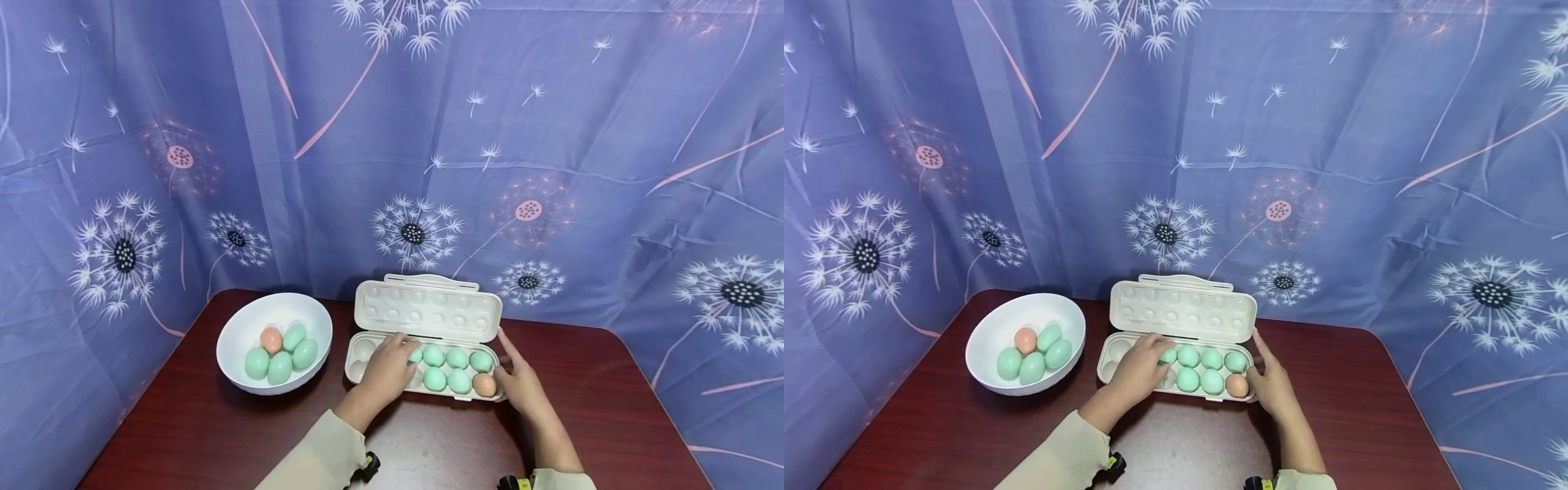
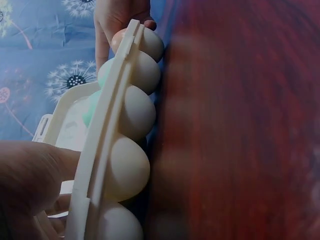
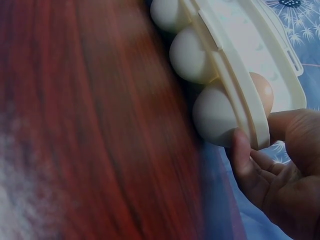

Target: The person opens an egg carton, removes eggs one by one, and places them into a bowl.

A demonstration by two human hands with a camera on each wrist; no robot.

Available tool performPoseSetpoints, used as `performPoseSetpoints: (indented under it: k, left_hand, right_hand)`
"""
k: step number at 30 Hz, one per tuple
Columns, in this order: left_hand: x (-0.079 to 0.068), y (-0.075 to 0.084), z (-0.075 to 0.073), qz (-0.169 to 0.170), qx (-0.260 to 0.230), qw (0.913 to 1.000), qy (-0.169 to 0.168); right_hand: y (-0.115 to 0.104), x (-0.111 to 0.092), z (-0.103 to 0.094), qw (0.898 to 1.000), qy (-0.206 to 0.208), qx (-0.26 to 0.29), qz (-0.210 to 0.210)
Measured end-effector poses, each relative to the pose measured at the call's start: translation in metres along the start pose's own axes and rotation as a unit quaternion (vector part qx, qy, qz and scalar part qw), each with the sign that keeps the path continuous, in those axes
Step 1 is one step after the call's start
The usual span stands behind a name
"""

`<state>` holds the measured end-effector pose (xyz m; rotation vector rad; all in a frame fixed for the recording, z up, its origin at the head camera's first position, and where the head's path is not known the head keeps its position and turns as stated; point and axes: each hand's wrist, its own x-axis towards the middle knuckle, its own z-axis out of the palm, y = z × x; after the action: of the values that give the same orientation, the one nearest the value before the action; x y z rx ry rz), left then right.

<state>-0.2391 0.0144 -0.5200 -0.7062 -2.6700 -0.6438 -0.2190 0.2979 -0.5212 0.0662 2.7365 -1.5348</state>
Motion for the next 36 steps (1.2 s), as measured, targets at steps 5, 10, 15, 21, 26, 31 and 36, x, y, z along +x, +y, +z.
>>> performPoseSetpoints:
  k: [5,10,15,21,26,31,36]
  left_hand:
    - [-0.001,-0.002,0.003,-0.003,-0.008,0.9999,0.011]
    - [-0.002,-0.002,0.004,0.005,-0.014,0.9997,0.017]
    - [-0.003,-0.002,0.001,-0.001,-0.02,0.9998,0.01]
    - [-0.002,-0.003,-0.001,-0.005,-0.023,0.9997,0.01]
    - [-0.002,-0.004,-0.003,-0.003,-0.026,0.9995,0.017]
    - [-0.003,-0.003,-0.007,-0.005,-0.029,0.9995,0.014]
    - [-0.003,-0.001,-0.016,-0.014,-0.038,0.9991,0.011]
  right_hand:
    - [0.001,0.0,0.001,1.0,0.003,0.001,-0.003]
    - [0.003,0.0,0.001,1.0,0.006,0.0,-0.003]
    - [0.003,0.0,0.001,1.0,0.01,-0.002,-0.007]
    - [0.003,0.002,0.001,1.0,0.008,0.003,-0.003]
    - [0.003,0.002,0.002,1.0,0.005,0.005,0.0]
    - [0.004,0.002,0.001,1.0,0.003,0.004,0.001]
    - [0.004,0.002,0.0,1.0,0.002,0.006,0.0]
